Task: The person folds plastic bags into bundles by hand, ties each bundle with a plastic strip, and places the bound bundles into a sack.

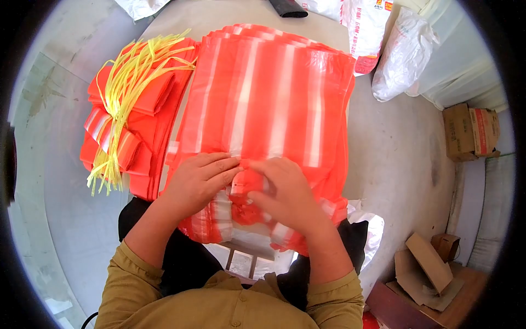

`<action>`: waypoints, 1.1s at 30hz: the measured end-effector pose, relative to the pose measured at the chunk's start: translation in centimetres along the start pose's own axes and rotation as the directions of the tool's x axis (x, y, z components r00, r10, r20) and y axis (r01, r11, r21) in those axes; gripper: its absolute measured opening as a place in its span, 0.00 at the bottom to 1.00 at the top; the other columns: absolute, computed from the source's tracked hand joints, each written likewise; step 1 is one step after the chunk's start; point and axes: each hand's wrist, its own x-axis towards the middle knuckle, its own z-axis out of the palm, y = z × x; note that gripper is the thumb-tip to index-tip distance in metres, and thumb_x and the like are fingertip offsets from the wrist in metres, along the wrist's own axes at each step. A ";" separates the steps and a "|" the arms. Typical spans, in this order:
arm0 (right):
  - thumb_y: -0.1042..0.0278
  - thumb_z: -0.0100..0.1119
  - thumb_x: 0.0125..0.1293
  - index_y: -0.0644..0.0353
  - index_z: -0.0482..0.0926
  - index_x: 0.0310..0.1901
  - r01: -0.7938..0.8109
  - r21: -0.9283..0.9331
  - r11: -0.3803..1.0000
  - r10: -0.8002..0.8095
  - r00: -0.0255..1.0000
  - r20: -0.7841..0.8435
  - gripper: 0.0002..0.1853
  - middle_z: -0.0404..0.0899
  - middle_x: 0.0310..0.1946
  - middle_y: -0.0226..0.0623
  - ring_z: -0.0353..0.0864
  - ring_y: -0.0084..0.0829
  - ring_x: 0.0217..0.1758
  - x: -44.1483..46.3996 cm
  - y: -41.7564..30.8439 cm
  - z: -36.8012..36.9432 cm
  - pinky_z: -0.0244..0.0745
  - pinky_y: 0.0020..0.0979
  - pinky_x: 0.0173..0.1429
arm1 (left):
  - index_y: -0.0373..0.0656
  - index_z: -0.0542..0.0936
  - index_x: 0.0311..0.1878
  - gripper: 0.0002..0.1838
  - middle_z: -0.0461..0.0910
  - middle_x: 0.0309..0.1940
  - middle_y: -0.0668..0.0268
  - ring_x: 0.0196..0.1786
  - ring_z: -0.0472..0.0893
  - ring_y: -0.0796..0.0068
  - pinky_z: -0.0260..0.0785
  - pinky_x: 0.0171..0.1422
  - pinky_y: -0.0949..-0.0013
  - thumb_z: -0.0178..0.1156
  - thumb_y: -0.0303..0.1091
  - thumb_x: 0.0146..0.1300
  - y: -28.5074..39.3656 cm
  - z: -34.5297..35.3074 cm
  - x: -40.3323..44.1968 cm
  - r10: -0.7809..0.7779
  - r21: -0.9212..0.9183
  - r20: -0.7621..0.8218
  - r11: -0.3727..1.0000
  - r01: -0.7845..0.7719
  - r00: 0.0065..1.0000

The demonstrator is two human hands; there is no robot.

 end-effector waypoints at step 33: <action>0.78 0.73 0.52 0.59 0.87 0.54 0.306 -0.526 0.793 -0.390 0.919 -0.053 0.24 0.86 0.56 0.42 0.85 0.45 0.58 -0.3 0.4 0.8 0.83 0.45 0.60 | 0.43 0.87 0.54 0.18 0.89 0.52 0.58 0.55 0.88 0.54 0.84 0.58 0.55 0.65 0.25 0.59 0.0 0.2 0.3 -0.067 -0.088 -0.057 0.994 0.061 0.996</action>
